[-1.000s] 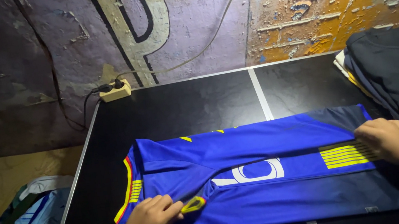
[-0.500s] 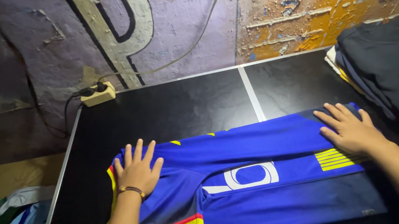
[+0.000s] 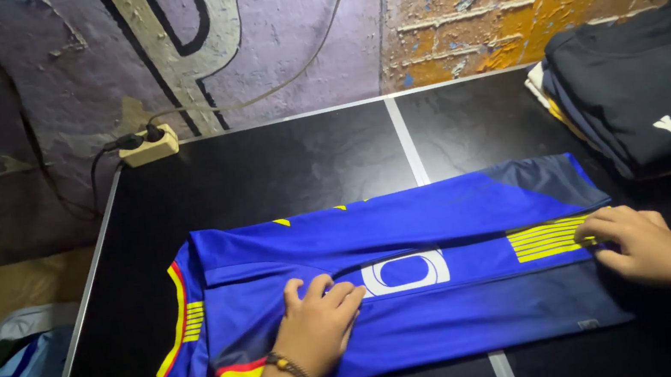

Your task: The person folds two soccer jerseys on a black table. First, a dark blue jersey with yellow accents is smoothed, folded in half, and then folded into a compact rectangle before being placed on a stack. Next, a light blue jersey is similarly smoothed and folded into a neat rectangle.

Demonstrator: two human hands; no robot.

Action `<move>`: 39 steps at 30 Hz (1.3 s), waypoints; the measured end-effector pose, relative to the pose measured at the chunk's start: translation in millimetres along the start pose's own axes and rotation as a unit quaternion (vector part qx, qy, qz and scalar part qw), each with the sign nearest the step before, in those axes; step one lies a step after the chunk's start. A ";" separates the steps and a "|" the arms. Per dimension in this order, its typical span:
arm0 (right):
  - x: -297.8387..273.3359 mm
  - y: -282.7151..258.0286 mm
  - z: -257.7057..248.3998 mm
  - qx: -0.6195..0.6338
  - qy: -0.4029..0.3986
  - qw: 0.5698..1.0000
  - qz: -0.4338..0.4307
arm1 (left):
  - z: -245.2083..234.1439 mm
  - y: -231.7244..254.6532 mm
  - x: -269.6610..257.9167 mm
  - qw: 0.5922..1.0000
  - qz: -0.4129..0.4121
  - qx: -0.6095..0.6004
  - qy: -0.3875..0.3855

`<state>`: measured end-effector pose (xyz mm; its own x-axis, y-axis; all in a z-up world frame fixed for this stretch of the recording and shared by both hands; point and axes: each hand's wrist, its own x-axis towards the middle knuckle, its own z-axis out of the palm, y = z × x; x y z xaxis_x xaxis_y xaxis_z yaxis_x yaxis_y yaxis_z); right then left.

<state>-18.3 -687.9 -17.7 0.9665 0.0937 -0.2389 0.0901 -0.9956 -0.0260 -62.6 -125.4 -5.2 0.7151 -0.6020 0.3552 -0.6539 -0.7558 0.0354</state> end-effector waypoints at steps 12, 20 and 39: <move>-11.2 9.3 12.8 -0.196 0.226 0.952 0.062 | -9.7 -14.0 -52.4 0.932 -0.349 0.098 -0.012; 36.8 -237.2 -23.1 0.135 0.221 0.951 -0.171 | -65.1 -59.5 -116.5 0.710 -0.694 0.035 -0.110; 91.3 -646.6 -86.7 0.244 0.004 0.969 -0.034 | -85.3 -51.4 -115.9 0.641 -0.721 -0.188 -0.183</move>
<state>32.5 -35.9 61.4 0.9645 0.1564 -0.2127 0.0308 -0.8668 -0.4977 -133.0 5.2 31.5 0.6087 0.5809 -0.5405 0.7882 -0.5207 0.3280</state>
